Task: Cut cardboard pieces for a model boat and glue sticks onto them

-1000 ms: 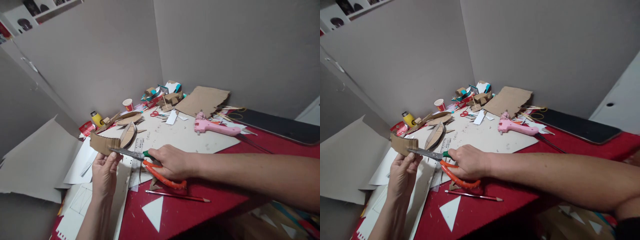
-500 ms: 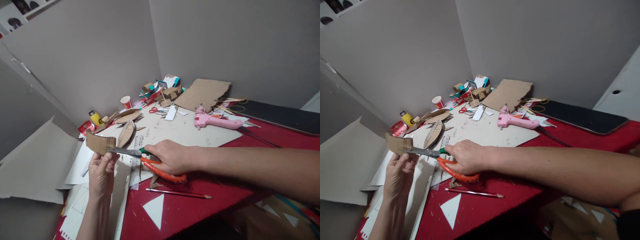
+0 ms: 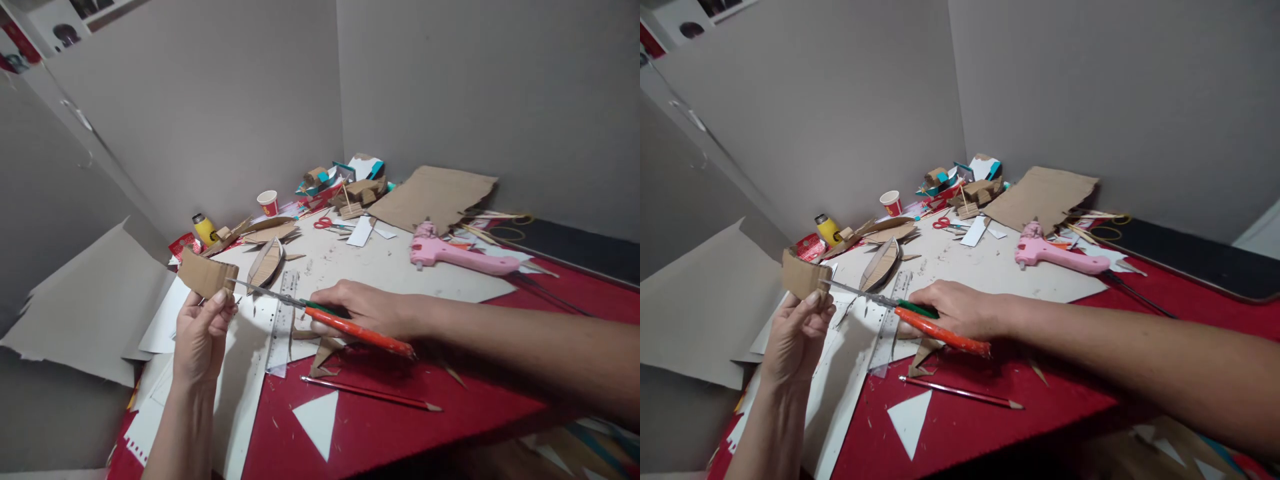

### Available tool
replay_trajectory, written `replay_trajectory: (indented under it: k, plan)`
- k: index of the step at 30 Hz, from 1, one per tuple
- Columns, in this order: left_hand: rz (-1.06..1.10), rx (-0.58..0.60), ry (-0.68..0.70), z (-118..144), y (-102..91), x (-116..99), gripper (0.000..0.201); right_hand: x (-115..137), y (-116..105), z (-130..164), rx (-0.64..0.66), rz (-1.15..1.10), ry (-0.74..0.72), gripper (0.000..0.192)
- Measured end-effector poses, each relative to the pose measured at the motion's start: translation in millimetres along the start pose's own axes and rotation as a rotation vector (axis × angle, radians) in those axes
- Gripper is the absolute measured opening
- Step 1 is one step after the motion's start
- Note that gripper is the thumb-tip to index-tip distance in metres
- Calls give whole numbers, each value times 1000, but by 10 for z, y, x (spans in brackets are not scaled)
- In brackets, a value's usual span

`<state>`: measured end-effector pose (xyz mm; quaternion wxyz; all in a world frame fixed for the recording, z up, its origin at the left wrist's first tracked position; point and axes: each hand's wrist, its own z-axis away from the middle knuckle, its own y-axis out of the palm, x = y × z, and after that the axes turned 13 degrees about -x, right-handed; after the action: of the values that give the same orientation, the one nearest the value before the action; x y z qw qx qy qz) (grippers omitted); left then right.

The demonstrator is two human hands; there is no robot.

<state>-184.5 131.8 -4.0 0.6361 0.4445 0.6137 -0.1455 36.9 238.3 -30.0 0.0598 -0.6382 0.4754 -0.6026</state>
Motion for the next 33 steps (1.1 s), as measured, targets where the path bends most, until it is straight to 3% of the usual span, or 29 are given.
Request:
replay_trajectory:
  k: [11,21,33]
  plan:
    - [-32,16,-21,13,-13,-11,23,29,39,33,34,-155,13,41]
    - [-69,12,-40,-2,-31,-44,32,-23,40,55,50,-63,-9,35]
    - [-95,119,-49,8,-51,-66,30,38,132,128,33,-266,-7,34]
